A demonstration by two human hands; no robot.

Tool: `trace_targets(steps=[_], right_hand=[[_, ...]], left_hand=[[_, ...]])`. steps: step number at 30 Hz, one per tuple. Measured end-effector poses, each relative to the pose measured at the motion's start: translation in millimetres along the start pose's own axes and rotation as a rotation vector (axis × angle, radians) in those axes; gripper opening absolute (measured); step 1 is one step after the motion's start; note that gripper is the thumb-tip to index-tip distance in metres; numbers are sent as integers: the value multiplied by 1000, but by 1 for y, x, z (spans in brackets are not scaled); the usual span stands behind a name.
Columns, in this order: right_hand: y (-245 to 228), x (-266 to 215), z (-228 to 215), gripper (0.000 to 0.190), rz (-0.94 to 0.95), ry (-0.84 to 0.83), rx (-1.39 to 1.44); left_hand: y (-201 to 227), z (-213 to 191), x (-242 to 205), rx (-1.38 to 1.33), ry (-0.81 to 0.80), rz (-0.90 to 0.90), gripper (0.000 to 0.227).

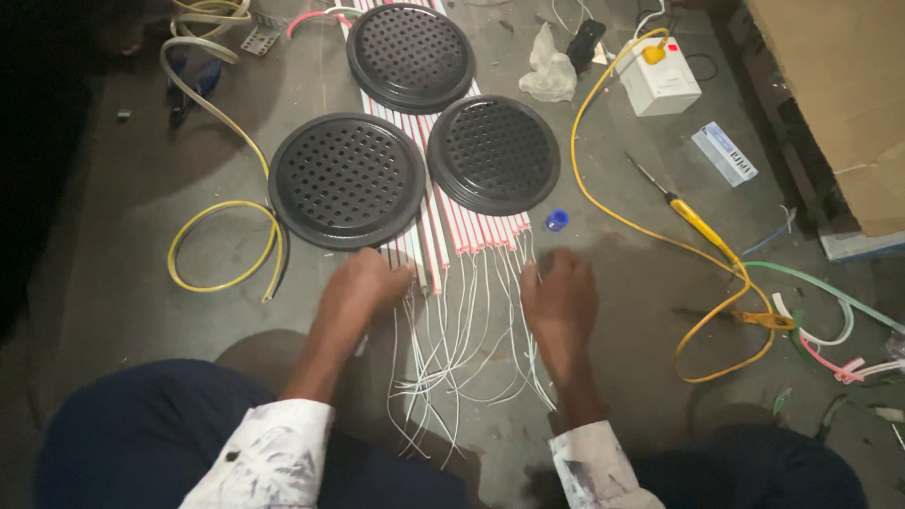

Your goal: The person is soldering wires to a small blue component and then to a white terminal block. They use a soldering iron and pliers to strip and connect the wires.

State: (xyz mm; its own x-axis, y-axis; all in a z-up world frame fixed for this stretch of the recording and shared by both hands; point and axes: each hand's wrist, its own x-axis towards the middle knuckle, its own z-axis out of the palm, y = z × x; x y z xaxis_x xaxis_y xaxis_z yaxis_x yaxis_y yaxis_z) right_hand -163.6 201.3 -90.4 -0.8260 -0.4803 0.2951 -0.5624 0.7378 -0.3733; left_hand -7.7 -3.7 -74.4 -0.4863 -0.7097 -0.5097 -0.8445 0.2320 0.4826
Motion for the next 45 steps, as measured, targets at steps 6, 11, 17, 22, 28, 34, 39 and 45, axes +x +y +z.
trace_targets(steps=[6, 11, 17, 22, 28, 34, 39, 45], right_hand=[[3, -2, 13, 28, 14, -80, 147], [-13, -10, 18, 29, 3, -100, 150], [-27, 2, 23, 44, -185, 87, 173], [-45, 16, 41, 63, -215, 170, 96], [-60, 31, 49, 56, -52, 167, -21], [-49, 43, 62, 28, 7, 230, -22], [-48, 45, 61, 29, 20, 269, 48], [-68, 34, 33, 34, -57, 212, -20]], left_hand=[[-13, 43, 29, -139, 227, 157, 78], [-15, 50, 29, -326, 314, 18, 75], [9, 54, 3, -325, 501, -101, 68], [23, 40, -16, -407, 404, -160, 64], [25, 29, -10, -576, 360, -150, 57], [28, 48, 1, -722, 405, -101, 47], [26, 47, 2, -876, 276, -174, 42], [24, 50, 6, -1069, 235, -120, 33]])
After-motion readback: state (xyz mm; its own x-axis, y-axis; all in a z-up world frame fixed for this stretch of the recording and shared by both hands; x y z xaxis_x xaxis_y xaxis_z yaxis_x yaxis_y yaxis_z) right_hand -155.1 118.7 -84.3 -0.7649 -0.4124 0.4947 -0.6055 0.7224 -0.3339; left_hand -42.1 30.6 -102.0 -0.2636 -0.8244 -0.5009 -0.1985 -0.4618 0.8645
